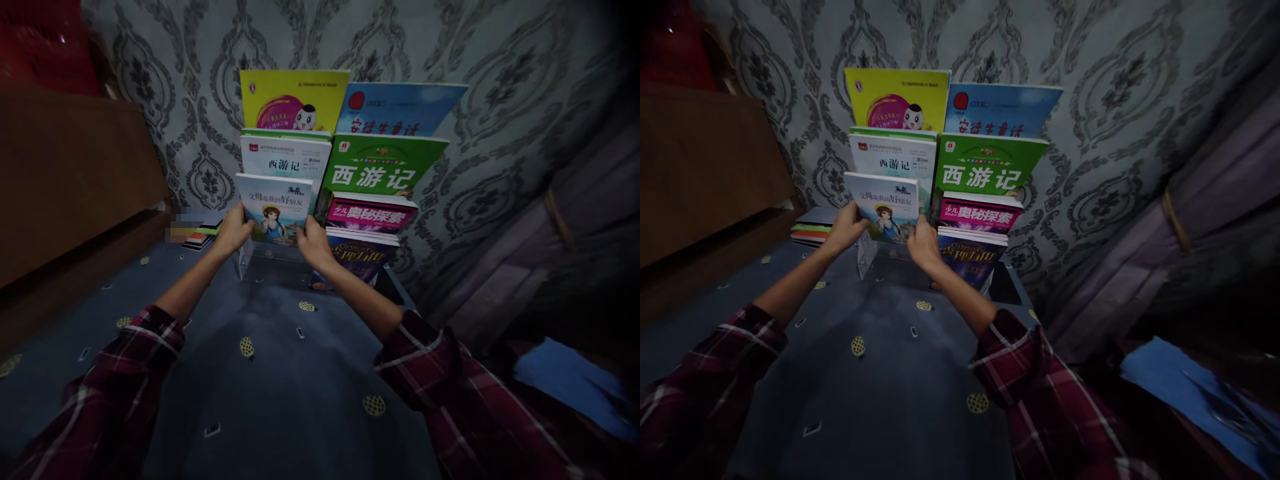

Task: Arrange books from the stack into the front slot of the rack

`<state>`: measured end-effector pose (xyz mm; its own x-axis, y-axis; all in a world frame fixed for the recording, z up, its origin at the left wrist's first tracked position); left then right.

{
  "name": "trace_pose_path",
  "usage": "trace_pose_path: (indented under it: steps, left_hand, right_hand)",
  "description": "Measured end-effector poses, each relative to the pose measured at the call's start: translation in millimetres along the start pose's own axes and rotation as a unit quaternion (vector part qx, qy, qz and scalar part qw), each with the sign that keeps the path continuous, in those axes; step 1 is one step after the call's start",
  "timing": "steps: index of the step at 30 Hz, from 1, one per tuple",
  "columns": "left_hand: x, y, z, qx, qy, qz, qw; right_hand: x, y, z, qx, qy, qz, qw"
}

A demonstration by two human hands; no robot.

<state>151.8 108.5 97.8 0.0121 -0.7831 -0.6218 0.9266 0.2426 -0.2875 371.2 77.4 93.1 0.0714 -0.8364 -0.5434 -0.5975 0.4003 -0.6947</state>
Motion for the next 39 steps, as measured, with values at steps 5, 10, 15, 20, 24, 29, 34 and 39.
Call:
trace_pose_path:
  steps: [5,10,15,20,24,29,34,39]
  left_hand:
    - [3.5,-4.5,4.2,-0.087,0.022,0.023,0.996]
    - [1.6,-10.3,6.8,-0.095,0.048,0.036,0.994]
    - [-1.7,-15.3,12.3,-0.092,0.038,0.032,0.995]
    - [-2.3,-16.8,9.3,-0.089,0.017,0.024,0.996]
    - [-5.2,-15.8,3.4,-0.084,0.013,0.04,0.996]
    - [-9.0,-11.9,-1.9,-0.111,0.002,0.055,0.992]
    - [-9.8,-12.2,-6.5,-0.098,0.007,0.061,0.993]
    - [-8.4,-15.3,-3.9,-0.085,-0.003,0.036,0.996]
  right_hand:
    - [-1.7,9.6,4.4,0.016,0.012,-0.018,1.0]
    - [2.1,13.2,2.9,0.017,0.008,-0.014,1.0]
    - [20.7,14.8,-1.5,0.007,-0.009,0.008,1.0]
    - [30.7,21.4,-8.4,-0.004,0.004,0.011,1.0]
    - [22.7,22.7,-14.6,-0.002,0.014,0.014,1.0]
    - [19.3,18.4,-17.1,-0.015,-0.009,0.062,0.998]
    - [29.5,20.4,-13.6,-0.009,-0.05,0.086,0.995]
    - [33.7,30.3,-4.1,-0.01,-0.044,0.043,0.998]
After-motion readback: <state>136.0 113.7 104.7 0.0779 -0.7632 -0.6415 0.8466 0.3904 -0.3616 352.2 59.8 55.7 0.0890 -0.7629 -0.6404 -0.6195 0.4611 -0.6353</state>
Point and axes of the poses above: each hand's wrist, its own x-axis away from the middle knuckle, its own y-axis out of the palm, z = x × y, the point moved 2 cm from there along -x, towards the middle knuckle, and after that the axes turned 8 degrees about x, right-handed, at the moved point
